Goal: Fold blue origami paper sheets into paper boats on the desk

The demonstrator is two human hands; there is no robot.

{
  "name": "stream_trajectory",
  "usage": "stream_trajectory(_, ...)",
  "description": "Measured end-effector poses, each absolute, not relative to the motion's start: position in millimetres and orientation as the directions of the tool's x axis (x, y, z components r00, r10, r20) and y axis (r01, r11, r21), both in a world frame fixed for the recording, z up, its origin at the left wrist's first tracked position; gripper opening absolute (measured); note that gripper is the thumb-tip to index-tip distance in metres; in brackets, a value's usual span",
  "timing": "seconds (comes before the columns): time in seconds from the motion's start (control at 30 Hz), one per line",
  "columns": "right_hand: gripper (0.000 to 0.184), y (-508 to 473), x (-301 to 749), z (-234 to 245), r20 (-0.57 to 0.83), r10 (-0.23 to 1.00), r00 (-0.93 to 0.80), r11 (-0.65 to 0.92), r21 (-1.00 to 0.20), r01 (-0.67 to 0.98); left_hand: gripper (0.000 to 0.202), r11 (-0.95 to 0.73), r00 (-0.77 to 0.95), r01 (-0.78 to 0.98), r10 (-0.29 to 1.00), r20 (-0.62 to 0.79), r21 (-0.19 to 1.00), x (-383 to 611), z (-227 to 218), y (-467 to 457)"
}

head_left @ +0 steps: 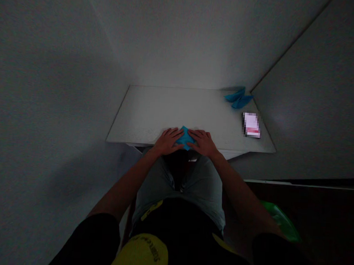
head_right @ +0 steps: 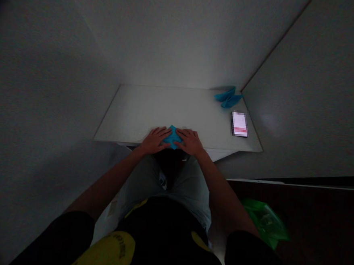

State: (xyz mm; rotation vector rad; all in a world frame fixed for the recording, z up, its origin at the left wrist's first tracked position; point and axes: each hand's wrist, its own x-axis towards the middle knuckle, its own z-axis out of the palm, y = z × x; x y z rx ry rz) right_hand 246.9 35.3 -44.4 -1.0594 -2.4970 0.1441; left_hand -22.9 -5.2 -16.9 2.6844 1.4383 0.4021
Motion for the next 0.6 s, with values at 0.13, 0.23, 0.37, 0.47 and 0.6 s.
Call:
stream_trajectory(0.13,0.092,24.9,260.7,-47.0,0.306,0.646,-0.700,0.763,-0.231,0.603,0.067,-0.600,0.571,0.779,0.799,0.188,0.182,-30.6,-22.6,-16.6)
stream_trajectory(0.23,0.072,23.0,266.6,-46.7,0.284,0.637,-0.717,0.770,-0.291,0.568,0.047,-0.576,0.529,0.763,0.817,0.229,0.292,-31.0,-23.7,-20.5)
stream_trajectory(0.37,0.036,35.0,264.4,-38.9,0.349,0.739,-0.576,0.652,-0.584,0.483,0.031,-0.475,0.365,0.671,0.880,0.304,0.570,-23.3,-14.6,-10.4)
stream_trajectory(0.47,0.042,53.1,258.4,-31.6,0.359,0.844,-0.400,0.488,-0.824,0.290,0.037,-0.370,0.194,0.525,0.929,0.315,0.767,-17.1,-3.8,7.5)
stream_trajectory(0.6,0.042,76.0,249.6,-29.5,0.336,0.896,-0.290,0.379,-0.919,0.107,0.035,-0.288,0.162,0.369,0.956,0.244,0.884,-12.7,2.6,28.7)
